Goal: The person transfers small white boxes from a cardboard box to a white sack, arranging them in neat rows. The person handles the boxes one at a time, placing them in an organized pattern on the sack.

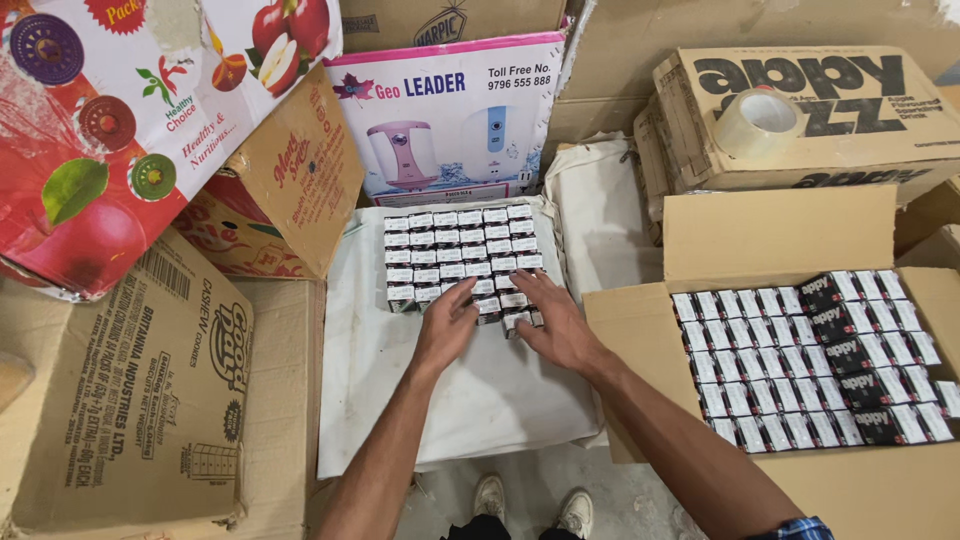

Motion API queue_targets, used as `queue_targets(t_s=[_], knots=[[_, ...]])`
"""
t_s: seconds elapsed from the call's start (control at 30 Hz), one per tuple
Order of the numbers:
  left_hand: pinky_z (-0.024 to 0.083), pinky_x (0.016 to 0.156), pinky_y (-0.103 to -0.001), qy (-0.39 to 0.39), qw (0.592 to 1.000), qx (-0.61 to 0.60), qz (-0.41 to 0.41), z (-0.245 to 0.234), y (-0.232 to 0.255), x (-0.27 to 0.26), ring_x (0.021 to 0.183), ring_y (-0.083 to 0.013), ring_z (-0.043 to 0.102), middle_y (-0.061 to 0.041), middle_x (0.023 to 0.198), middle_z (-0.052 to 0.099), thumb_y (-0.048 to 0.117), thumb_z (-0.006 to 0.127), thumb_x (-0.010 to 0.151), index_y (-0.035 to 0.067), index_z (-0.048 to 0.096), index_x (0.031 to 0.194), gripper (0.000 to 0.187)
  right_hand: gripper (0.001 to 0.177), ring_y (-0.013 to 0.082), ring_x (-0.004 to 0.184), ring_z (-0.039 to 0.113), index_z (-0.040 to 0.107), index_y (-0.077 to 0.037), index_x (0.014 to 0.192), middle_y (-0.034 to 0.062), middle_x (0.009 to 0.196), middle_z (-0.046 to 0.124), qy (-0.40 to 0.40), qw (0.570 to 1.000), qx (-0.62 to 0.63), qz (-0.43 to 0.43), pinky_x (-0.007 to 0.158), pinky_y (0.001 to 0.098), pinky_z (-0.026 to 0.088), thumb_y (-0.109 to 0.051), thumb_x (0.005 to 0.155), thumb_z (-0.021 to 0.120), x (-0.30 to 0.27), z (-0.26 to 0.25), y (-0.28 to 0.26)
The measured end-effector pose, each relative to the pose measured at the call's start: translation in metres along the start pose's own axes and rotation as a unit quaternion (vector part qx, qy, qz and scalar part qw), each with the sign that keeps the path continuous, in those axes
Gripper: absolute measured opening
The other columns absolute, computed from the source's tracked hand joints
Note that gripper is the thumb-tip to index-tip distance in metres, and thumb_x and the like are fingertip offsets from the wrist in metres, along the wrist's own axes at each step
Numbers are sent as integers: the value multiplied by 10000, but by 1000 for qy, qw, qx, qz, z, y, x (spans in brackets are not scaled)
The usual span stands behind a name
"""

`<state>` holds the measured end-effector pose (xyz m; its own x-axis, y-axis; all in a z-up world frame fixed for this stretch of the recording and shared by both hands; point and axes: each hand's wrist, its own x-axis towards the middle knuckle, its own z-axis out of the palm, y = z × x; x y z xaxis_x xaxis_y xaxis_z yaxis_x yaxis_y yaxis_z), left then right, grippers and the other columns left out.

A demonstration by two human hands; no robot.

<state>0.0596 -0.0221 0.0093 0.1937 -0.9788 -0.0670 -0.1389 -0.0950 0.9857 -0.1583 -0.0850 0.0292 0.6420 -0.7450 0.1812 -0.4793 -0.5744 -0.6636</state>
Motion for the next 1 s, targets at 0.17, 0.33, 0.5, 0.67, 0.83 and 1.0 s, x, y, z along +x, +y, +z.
queue_targets(t_s=[0.17,0.33,0.5,0.67,0.83,1.0], knots=[[181,1185,-665,-89,996,-8,22,17,65,-16,1503,-477,168,-252,1615,310,92,569,889,117,379,1572,709,698,485,1505,243,507,-203,1517,131,1560,487,-5,993,86,75,1171,695,202,-253,848,699,-14,-48,-20],[133,1185,-694,-157,987,9,40,57,95,-14,1519,-487,104,-243,1653,226,117,599,866,142,360,1584,758,685,488,1508,227,527,-172,1505,167,1563,478,32,980,153,119,1192,700,174,-259,853,717,-40,-90,-21],[190,1185,-680,-201,975,14,94,105,116,-7,1515,-490,130,-248,1653,232,144,618,856,127,359,1585,774,675,518,1510,169,483,-66,1510,240,1580,424,73,969,173,159,1226,654,145,-139,868,677,-79,-146,-20],[185,1212,-631,-229,964,26,129,159,126,-2,1518,-453,189,-273,1635,265,123,621,822,67,392,1548,763,645,494,1521,187,511,-78,1488,218,1571,447,117,961,156,195,1237,637,154,-141,872,692,-125,-180,11],[181,1232,-598,-263,950,23,167,220,132,-8,1504,-468,218,-308,1609,291,89,621,807,27,414,1530,755,631,525,1512,177,532,-60,1463,243,1563,449,155,953,141,218,1230,655,159,-145,865,712,-172,-218,21],[220,1247,-526,-302,941,42,149,280,135,-17,1511,-381,274,-225,1602,363,167,651,839,98,423,1548,748,650,515,1517,182,524,-139,1499,174,1587,438,155,958,6,242,1183,726,138,-280,884,682,-223,-247,50]])
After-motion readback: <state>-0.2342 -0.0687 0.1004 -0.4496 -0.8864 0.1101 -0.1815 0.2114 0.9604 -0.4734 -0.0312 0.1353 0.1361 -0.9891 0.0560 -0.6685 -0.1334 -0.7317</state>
